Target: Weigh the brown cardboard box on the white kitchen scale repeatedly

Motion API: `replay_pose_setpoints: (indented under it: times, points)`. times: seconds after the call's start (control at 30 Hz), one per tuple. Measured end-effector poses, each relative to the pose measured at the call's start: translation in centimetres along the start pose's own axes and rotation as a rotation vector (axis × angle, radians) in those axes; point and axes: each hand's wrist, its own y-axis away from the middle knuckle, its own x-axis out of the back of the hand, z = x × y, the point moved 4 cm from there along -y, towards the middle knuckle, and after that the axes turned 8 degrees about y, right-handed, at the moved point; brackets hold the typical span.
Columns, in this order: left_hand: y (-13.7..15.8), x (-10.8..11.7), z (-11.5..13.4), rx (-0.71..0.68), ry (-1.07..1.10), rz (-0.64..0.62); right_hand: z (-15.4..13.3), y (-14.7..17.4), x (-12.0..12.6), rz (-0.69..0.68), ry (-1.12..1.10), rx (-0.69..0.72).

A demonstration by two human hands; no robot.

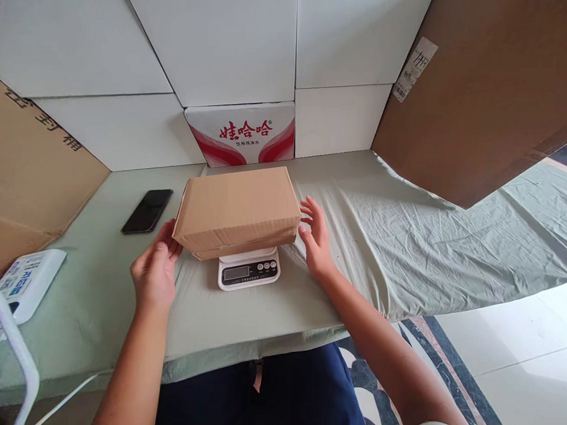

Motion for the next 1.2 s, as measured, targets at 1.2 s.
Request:
replay_pose_setpoints:
  times: [1.2]
  points:
    - [-9.6, -7.4, -3.2, 0.018, 0.109, -0.146, 1.1, -8.9, -5.7, -0.044, -0.001, 0.072]
